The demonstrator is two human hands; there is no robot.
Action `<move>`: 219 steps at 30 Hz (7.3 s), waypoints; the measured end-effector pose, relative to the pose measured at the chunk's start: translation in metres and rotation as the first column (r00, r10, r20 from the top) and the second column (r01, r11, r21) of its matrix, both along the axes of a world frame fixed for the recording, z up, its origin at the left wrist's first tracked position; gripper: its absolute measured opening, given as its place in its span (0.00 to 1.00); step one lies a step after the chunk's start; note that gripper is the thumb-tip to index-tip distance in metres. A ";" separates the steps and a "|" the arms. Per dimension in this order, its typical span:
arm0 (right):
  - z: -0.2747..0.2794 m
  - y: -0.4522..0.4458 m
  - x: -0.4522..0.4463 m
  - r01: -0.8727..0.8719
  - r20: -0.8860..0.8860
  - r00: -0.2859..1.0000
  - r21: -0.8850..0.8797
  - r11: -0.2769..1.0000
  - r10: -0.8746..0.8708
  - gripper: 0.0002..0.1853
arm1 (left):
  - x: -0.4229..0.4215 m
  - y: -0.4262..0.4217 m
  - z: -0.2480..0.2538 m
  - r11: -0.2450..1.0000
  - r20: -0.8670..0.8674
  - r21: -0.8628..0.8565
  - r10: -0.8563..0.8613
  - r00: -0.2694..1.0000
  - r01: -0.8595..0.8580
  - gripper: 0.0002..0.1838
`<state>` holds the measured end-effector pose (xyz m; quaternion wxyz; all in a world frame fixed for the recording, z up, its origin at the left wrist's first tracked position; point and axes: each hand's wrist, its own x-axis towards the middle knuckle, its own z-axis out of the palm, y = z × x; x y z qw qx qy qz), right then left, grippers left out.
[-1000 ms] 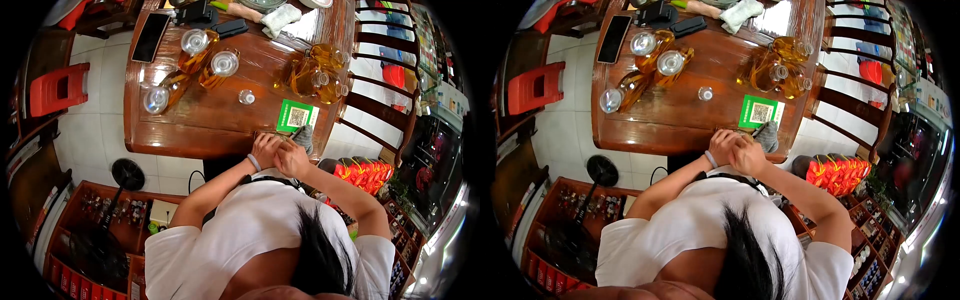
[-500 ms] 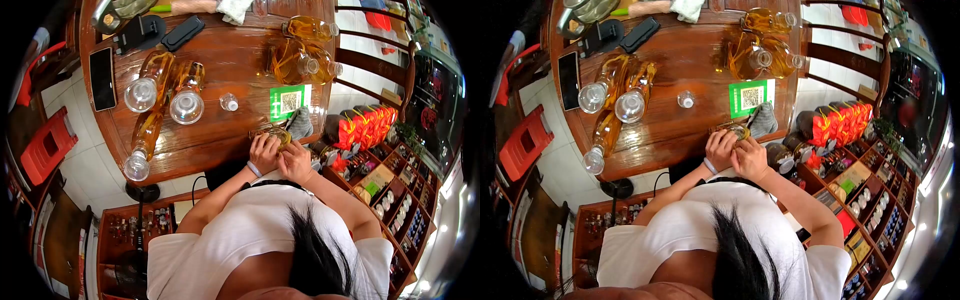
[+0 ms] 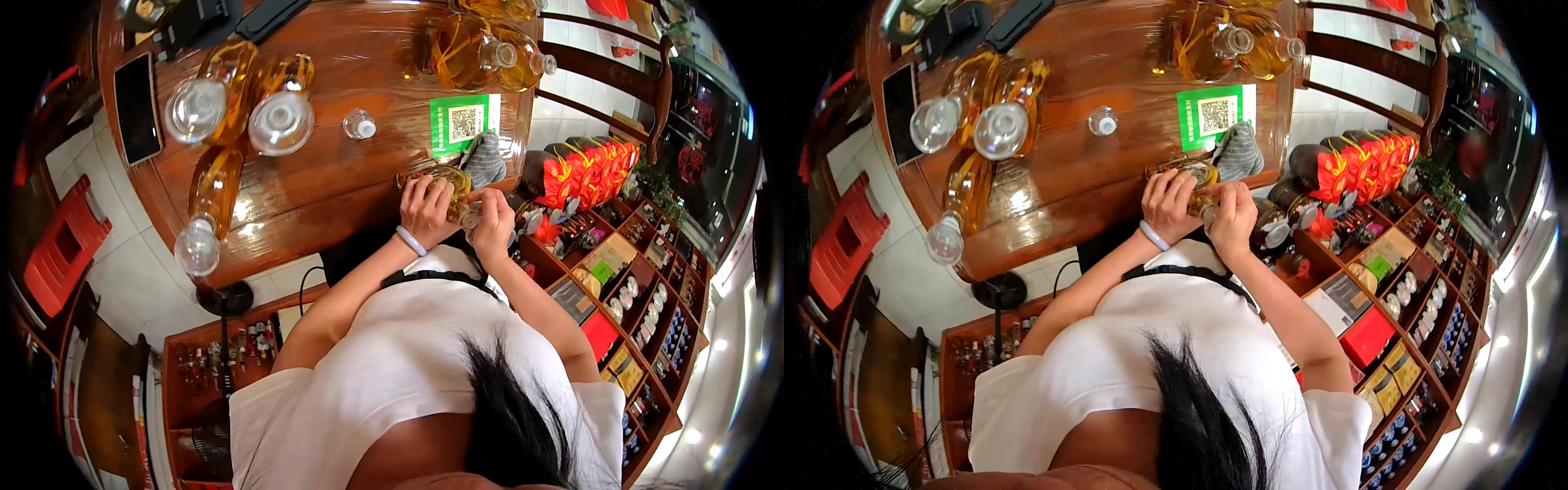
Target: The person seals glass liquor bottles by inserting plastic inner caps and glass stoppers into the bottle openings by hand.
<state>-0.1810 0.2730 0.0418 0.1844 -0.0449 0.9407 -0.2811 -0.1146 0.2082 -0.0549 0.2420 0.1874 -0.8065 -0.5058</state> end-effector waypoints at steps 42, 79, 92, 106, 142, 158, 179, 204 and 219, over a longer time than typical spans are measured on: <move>-0.001 -0.009 -0.005 -0.508 -0.350 0.818 -0.068 0.859 0.456 0.07 | -0.003 0.020 0.085 0.632 0.195 0.762 -0.009 0.981 -0.145 0.40; -0.020 0.028 -0.015 0.227 0.393 0.917 -0.648 0.727 0.064 0.08 | -0.012 -0.015 0.073 0.269 0.082 0.963 -0.214 0.973 -0.022 0.24; -0.109 0.057 -0.059 -0.707 -0.257 0.657 -0.537 0.460 0.709 0.31 | -0.023 -0.013 0.080 0.956 0.443 0.014 -0.268 0.855 0.293 0.19; 0.017 0.031 -0.071 -0.900 -0.041 0.426 -0.119 0.419 0.904 0.18 | -0.027 -0.075 0.140 0.721 0.590 0.633 -0.214 0.779 -0.282 0.18; -0.115 0.080 -0.023 -0.699 -0.357 0.689 -0.558 0.448 0.631 0.24 | -0.029 0.006 0.105 0.869 0.674 -0.100 -0.299 0.675 0.485 0.11; -0.126 0.090 -0.029 -0.685 -0.427 0.721 -0.556 0.470 0.545 0.18 | -0.048 0.024 0.101 0.818 0.718 -0.203 -0.250 0.649 0.539 0.08; -0.117 0.087 -0.046 -0.628 -0.282 0.747 -0.596 0.500 0.602 0.24 | -0.064 0.008 0.100 0.741 0.651 -0.329 -0.271 0.709 0.585 0.08; 0.080 0.075 -0.141 -0.583 0.120 0.675 -0.519 0.625 0.728 0.30 | -0.089 -0.031 0.203 0.639 -0.127 0.719 -0.265 0.956 0.273 0.21; 0.144 0.086 -0.078 -0.487 0.039 0.765 -0.618 0.617 0.643 0.37 | 0.009 0.019 0.204 0.652 -0.217 0.732 -0.050 0.975 0.196 0.32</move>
